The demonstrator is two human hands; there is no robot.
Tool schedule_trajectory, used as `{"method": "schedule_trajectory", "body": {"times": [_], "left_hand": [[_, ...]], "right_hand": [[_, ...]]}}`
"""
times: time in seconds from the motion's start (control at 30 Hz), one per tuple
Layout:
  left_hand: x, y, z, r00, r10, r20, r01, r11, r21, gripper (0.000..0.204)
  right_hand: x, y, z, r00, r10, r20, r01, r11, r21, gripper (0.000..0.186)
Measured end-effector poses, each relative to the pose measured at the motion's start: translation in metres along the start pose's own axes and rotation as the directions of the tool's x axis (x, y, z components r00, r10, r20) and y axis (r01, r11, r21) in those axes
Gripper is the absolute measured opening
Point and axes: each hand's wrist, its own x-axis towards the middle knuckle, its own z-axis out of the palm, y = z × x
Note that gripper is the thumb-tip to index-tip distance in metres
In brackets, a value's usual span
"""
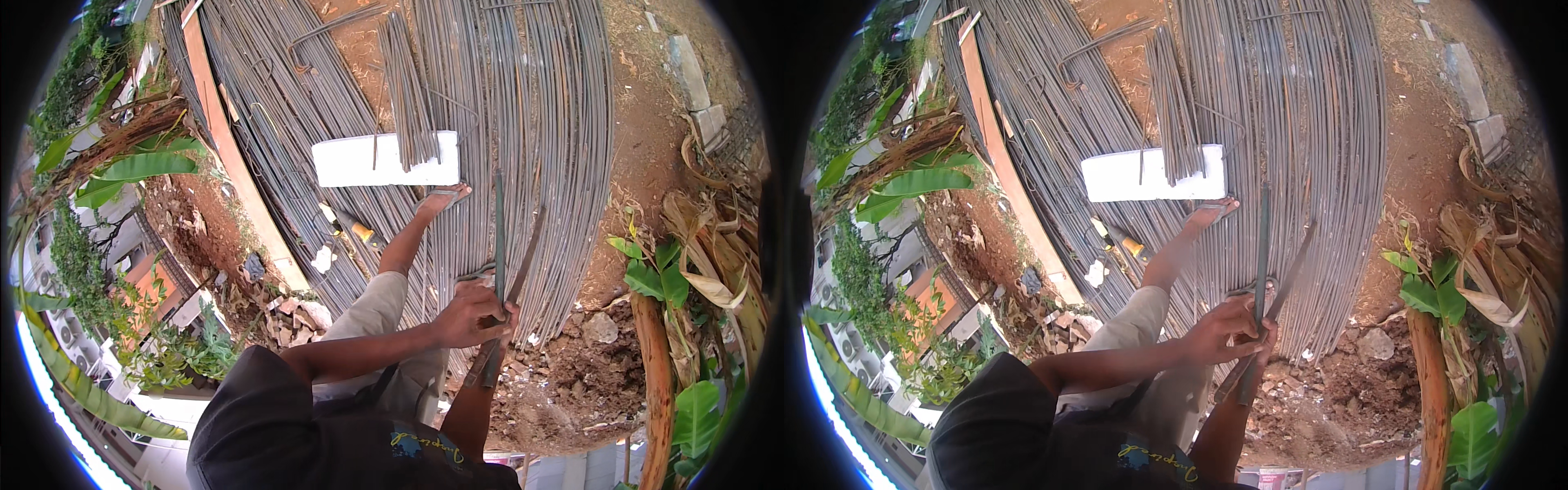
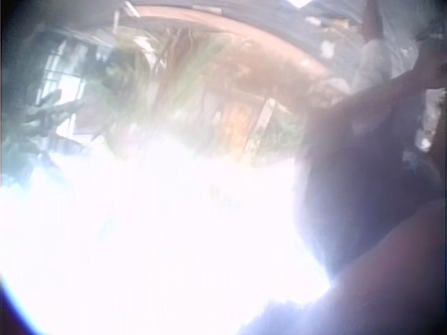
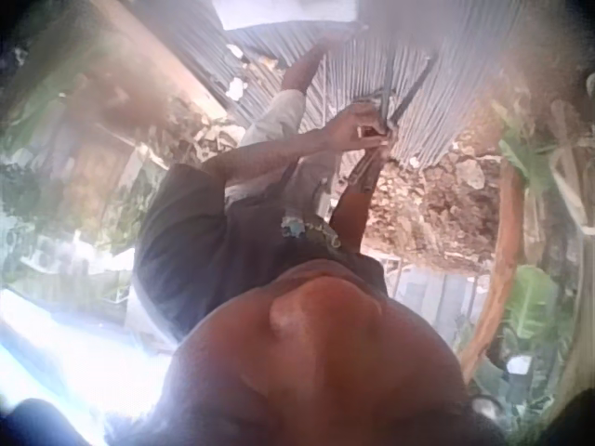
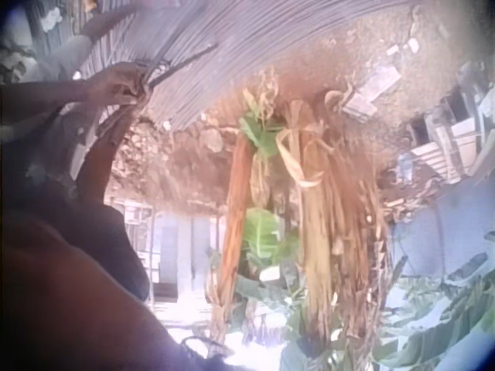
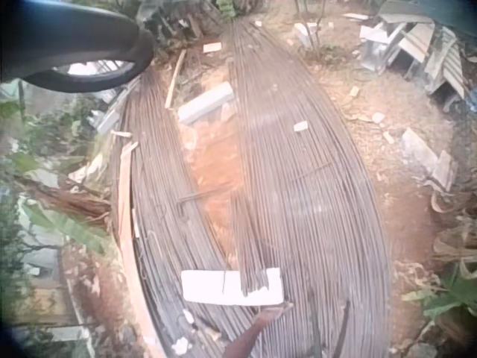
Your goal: The person uses a long curved blade to cut a bundle of metal rods on the ground. They repeatedly position the rods, strike them with the blade, and separate the cut pieces.
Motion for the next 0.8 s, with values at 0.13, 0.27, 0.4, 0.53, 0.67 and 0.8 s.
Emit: {"method": "schedule_trajectory", "body": {"times": [0.13, 0.27, 0.4, 0.53, 0.67, 0.8], "left_hand": [[0.133, -0.156, -0.038, 0.948, -0.203, -0.244, 0.221, 0.974, 0.047, 0.017], [0.29, -0.333, -0.108, 0.854, -0.298, -0.426, 0.508, 0.655, 0.559, 0.061], [0.372, -0.354, -0.084, 0.684, -0.61, -0.399, 0.702, 0.401, 0.589, 0.053], [0.377, -0.381, -0.098, 0.733, -0.572, -0.369, 0.676, 0.546, 0.496, 0.044], [0.346, -0.278, -0.073, 0.831, -0.401, -0.386, 0.482, 0.865, 0.139, 0.037], [0.305, -0.181, -0.135, 0.733, -0.178, -0.656, 0.049, 0.976, -0.21, 0.041]], "right_hand": [[0.0, -0.013, 0.035, 0.951, 0.309, 0.005, -0.309, 0.95, 0.038, 0.041], [0.005, 0.017, 0.03, 0.955, 0.251, -0.157, -0.266, 0.96, -0.085, 0.046], [-0.002, 0.026, 0.019, 0.945, 0.105, -0.308, -0.179, 0.958, -0.224, 0.05], [0.002, 0.022, 0.017, 0.938, 0.133, -0.32, -0.22, 0.943, -0.251, 0.053], [0.004, 0.029, 0.034, 0.922, 0.127, -0.366, -0.232, 0.937, -0.261, 0.05], [0.007, 0.038, 0.037, 0.919, 0.133, -0.372, -0.254, 0.921, -0.296, 0.046]]}}
